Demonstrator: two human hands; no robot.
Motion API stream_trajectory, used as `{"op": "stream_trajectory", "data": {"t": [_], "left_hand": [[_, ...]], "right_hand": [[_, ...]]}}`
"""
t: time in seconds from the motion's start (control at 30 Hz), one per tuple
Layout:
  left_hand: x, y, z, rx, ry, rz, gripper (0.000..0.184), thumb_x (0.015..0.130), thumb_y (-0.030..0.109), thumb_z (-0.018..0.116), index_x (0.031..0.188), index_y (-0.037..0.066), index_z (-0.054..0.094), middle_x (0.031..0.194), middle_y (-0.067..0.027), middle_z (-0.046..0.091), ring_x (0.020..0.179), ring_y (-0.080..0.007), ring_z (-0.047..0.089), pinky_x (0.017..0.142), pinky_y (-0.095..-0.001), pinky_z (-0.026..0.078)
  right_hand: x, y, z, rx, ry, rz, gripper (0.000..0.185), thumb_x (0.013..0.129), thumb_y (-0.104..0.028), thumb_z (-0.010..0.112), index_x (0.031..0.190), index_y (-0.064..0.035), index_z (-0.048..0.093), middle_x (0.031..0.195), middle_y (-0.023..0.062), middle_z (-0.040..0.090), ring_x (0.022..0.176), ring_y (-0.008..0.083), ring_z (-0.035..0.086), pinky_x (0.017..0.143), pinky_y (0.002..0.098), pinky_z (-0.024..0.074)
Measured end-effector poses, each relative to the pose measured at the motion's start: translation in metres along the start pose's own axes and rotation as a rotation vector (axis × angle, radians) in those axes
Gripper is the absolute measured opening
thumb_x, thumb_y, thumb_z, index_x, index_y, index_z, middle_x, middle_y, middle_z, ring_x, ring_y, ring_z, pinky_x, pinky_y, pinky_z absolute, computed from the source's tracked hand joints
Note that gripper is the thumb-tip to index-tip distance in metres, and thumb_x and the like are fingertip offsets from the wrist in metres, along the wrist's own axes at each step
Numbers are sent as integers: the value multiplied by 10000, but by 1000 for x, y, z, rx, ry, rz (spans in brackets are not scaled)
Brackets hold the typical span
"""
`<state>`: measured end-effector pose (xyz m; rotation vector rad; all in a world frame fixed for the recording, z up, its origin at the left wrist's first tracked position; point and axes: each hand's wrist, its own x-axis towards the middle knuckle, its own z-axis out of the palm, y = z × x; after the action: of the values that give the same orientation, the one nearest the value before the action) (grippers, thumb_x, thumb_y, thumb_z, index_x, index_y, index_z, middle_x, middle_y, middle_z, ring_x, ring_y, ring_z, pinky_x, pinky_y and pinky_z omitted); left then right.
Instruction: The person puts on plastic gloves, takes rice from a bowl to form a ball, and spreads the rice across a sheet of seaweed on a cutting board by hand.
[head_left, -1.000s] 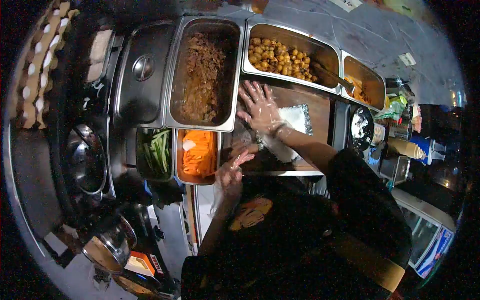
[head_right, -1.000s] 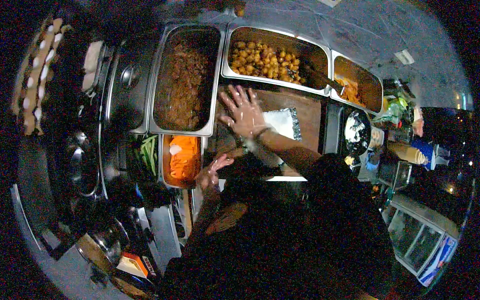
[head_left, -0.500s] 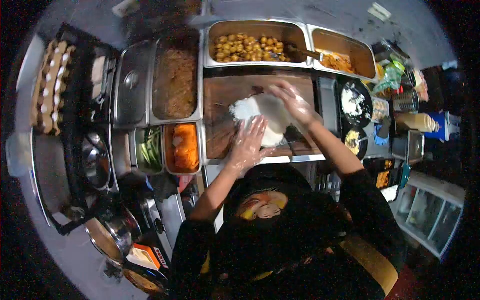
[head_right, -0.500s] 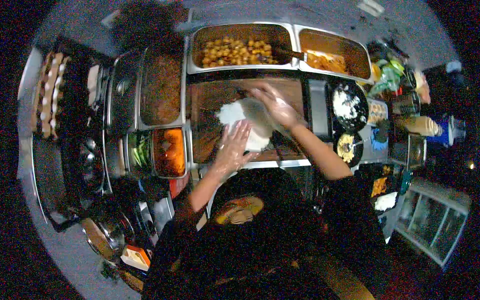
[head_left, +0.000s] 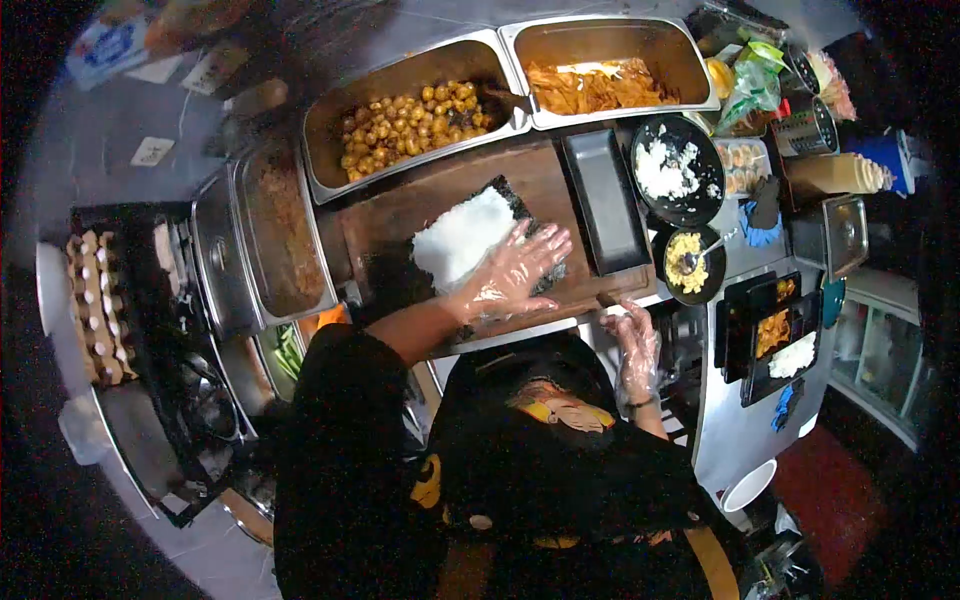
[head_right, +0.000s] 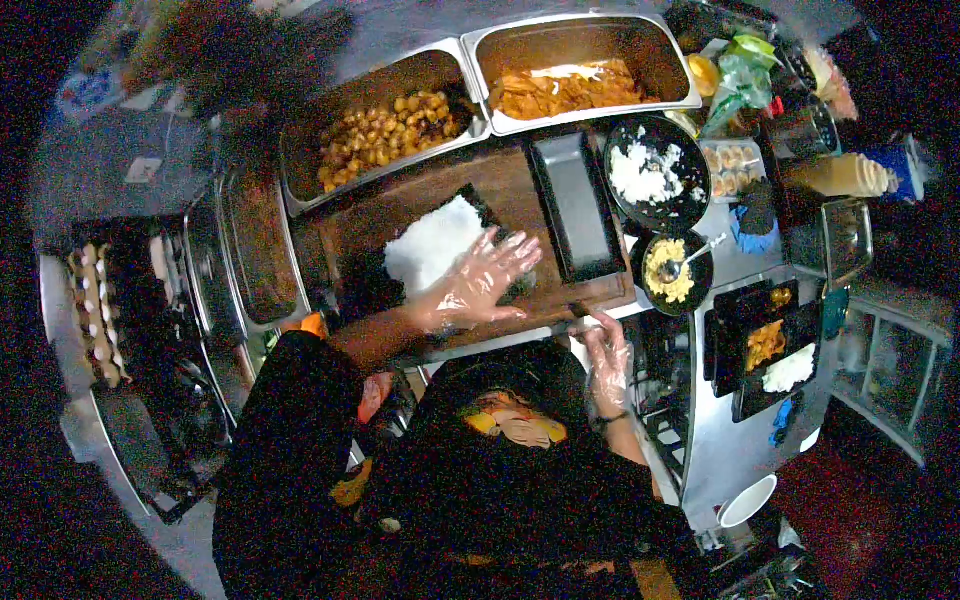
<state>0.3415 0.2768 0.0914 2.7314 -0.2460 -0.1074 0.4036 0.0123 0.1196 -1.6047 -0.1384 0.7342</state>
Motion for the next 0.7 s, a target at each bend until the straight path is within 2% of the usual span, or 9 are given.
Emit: {"op": "stream_trajectory", "data": {"t": [0.1,0.27,0.33,0.47,0.53,0.6,0.63,0.67,0.7], "left_hand": [[11,3,3,-23,-18,33,952,819,670,516,1464,15,267,1540,-145,258,1434,-281,223,1169,-510,117],[29,8,13,-47,10,38,922,833,681,483,1444,9,322,1515,-156,310,1440,-270,211,1176,-500,85],[32,8,18,29,9,39,886,848,681,456,1414,3,380,1500,-161,337,1439,-271,214,1176,-500,84],[36,10,21,18,103,22,865,858,681,439,1399,6,409,1492,-160,351,1433,-277,229,1178,-496,83],[41,6,29,17,144,28,846,852,658,466,1385,2,430,1481,-150,374,1428,-275,237,1177,-487,99],[41,3,19,53,201,39,705,910,574,468,1346,21,491,1416,-171,459,1387,-280,330,1164,-471,181],[37,4,14,-365,201,-180,597,925,505,496,1272,22,559,1330,-162,535,1308,-266,424,1120,-438,266],[30,3,7,-785,197,-396,496,940,435,524,1198,24,627,1244,-152,612,1230,-251,518,1077,-405,350],[11,7,-10,-1079,356,-486,366,941,346,568,1066,25,694,1075,-97,692,1040,-202,615,962,-336,444]], "right_hand": [[0,10,-2,2,-9,15,403,961,-297,553,1252,-24,493,965,91,658,947,171,611,895,328,452],[6,9,-6,-89,-38,-23,426,959,-312,554,1258,-16,482,954,117,680,940,188,623,893,329,454],[8,15,-10,-138,-106,-61,433,962,-340,555,1262,-35,489,978,89,689,882,145,603,836,302,444],[10,6,-4,-120,-238,-50,347,960,-261,569,1221,-34,540,985,79,690,885,149,602,851,292,449],[14,2,-1,-211,-255,-46,298,959,-223,573,1187,-32,578,967,72,687,896,145,602,854,278,453],[25,-3,8,-120,-300,78,252,961,-212,570,1114,-18,615,935,59,677,888,139,604,831,279,467],[29,-22,7,-97,-279,367,169,936,-177,590,977,-18,629,833,59,659,777,152,604,710,308,484],[45,-6,1,-110,-283,355,169,936,-177,590,977,-18,629,833,59,659,777,152,604,710,308,484],[68,27,-9,-369,-299,-42,138,898,-165,615,881,-28,612,751,65,619,690,168,573,641,334,465]]}}
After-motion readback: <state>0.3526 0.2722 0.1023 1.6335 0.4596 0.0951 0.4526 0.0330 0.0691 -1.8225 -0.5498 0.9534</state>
